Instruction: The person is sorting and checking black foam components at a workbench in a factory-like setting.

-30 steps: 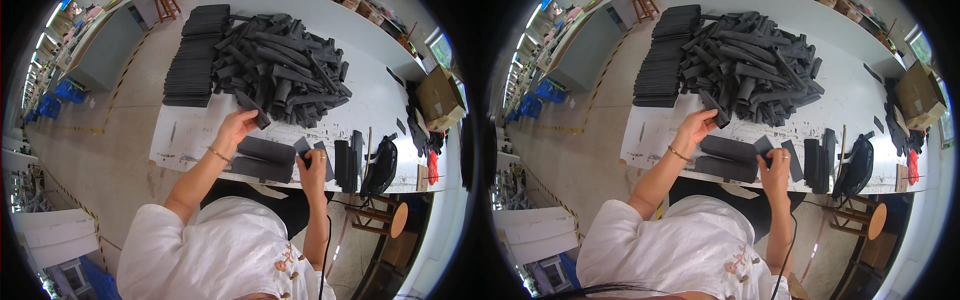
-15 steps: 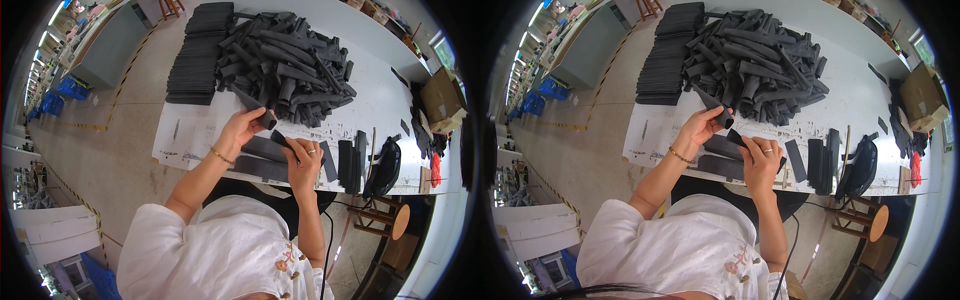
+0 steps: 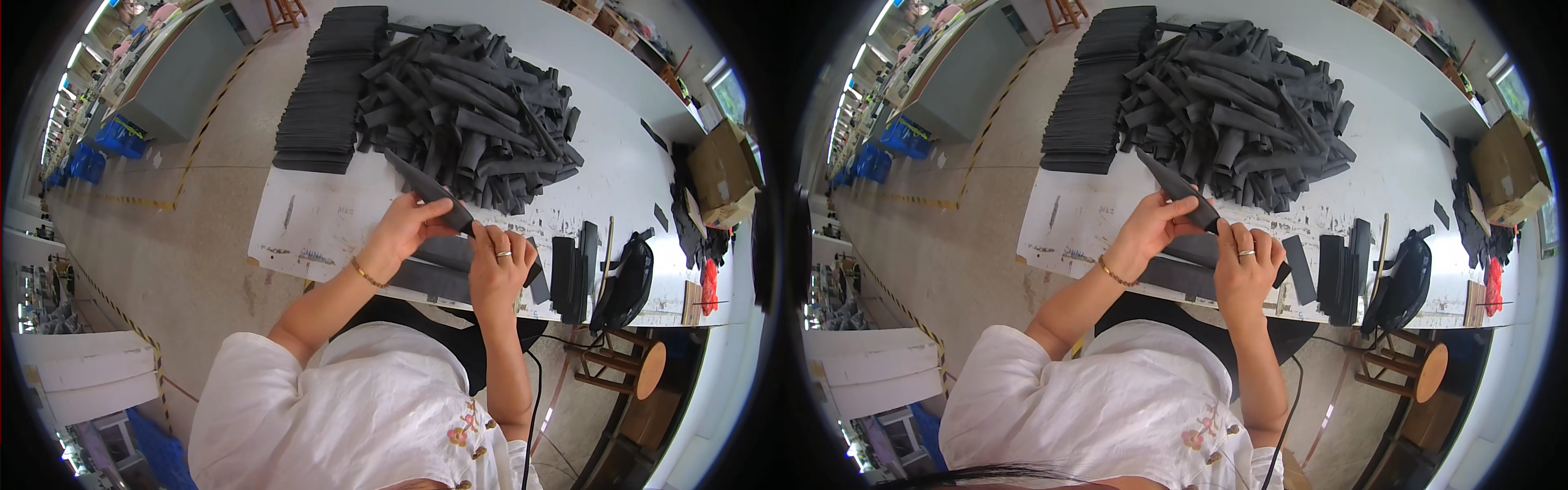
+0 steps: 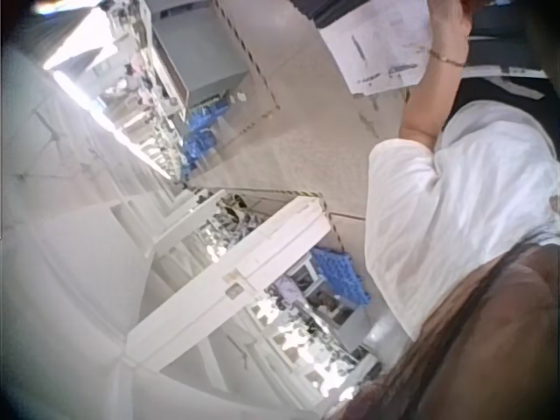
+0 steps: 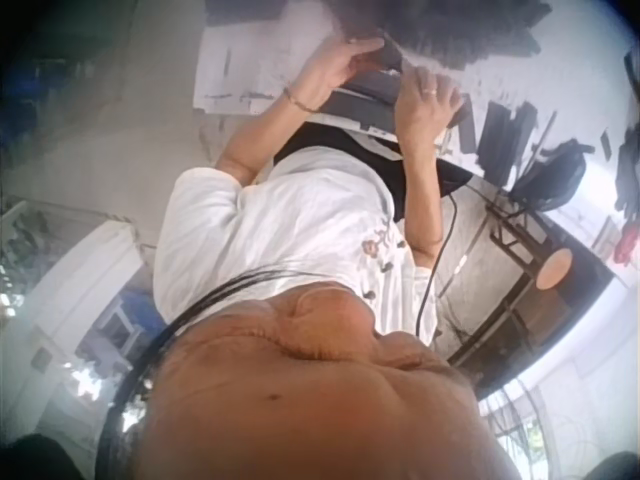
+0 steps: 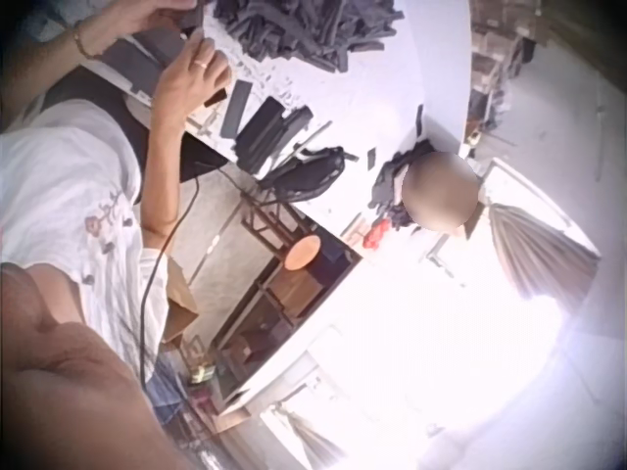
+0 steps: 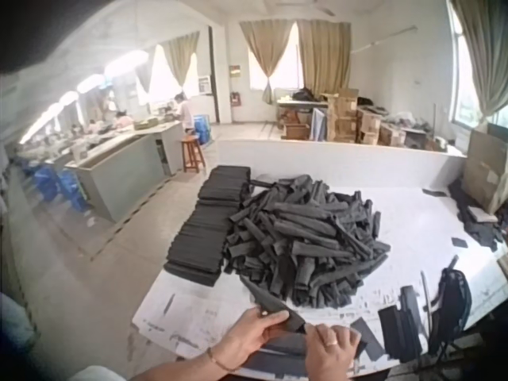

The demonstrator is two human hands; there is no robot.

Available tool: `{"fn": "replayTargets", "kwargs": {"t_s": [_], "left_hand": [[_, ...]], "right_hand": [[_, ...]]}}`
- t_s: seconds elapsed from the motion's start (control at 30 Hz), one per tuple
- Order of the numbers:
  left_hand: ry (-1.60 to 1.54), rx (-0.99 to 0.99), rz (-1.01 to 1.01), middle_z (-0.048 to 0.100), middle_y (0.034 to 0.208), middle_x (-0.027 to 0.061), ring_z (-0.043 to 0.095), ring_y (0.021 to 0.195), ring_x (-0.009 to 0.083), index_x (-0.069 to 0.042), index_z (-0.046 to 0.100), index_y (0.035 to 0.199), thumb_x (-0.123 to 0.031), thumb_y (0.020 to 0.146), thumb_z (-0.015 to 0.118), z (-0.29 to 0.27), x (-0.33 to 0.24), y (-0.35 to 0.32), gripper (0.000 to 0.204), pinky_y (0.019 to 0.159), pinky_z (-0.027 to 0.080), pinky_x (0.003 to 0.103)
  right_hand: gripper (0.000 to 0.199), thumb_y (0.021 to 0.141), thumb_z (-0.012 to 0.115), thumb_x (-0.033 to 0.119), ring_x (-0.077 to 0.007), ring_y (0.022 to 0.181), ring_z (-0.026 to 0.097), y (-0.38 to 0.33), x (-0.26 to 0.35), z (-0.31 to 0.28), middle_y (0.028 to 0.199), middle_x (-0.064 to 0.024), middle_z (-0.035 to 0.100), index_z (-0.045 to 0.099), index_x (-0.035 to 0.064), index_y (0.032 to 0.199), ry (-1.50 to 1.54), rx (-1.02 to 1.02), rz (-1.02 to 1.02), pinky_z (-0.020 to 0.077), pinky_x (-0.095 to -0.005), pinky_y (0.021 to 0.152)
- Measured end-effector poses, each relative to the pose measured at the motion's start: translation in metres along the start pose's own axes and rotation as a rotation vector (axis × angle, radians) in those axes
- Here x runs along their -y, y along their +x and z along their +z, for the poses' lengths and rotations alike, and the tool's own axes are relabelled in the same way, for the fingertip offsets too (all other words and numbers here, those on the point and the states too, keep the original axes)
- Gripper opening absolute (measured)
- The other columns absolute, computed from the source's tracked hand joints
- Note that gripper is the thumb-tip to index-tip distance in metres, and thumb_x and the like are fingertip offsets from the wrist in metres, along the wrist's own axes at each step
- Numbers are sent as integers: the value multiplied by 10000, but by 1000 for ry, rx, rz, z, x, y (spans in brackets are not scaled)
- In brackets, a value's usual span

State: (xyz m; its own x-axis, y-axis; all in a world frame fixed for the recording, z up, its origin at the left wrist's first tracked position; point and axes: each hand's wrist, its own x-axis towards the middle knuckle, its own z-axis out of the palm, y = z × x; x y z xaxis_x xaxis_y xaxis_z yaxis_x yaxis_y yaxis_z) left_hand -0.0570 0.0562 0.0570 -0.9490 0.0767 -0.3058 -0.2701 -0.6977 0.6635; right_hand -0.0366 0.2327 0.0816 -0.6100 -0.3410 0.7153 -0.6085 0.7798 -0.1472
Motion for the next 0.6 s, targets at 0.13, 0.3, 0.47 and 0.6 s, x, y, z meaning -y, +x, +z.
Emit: {"fn": "replayTargets", "kwargs": {"t_s": [0.13,0.3,0.47,0.6], "left_hand": [[158,-29,265,662,1082,131,663,928,197,-5,557,1164,-56,834,729,11,11,-14,375,802,579,326],[-38,120,173,684,1036,114,618,1107,273,-39,602,1127,-163,942,618,24,10,-20,223,994,448,421],[-46,266,226,703,979,155,584,1183,336,-24,617,1091,-238,976,583,19,26,-21,245,1017,448,439],[-117,215,161,674,1093,202,576,1199,319,-15,612,1094,-227,987,561,23,29,-27,243,1025,452,441]], "right_hand": [[439,724,762,68,-253,903,558,-3,14,10,1031,-50,593,643,69,1146,75,1,103,405,-399,819],[501,767,755,82,-341,922,539,-13,33,16,1117,-166,552,537,26,1215,378,38,191,407,-439,820],[377,736,707,-24,-373,920,536,-36,21,11,1089,-189,543,519,19,1060,438,169,177,452,-457,778],[326,748,697,-67,-368,895,566,-12,25,10,1019,-172,573,529,17,1016,458,175,152,484,-432,743]]}}
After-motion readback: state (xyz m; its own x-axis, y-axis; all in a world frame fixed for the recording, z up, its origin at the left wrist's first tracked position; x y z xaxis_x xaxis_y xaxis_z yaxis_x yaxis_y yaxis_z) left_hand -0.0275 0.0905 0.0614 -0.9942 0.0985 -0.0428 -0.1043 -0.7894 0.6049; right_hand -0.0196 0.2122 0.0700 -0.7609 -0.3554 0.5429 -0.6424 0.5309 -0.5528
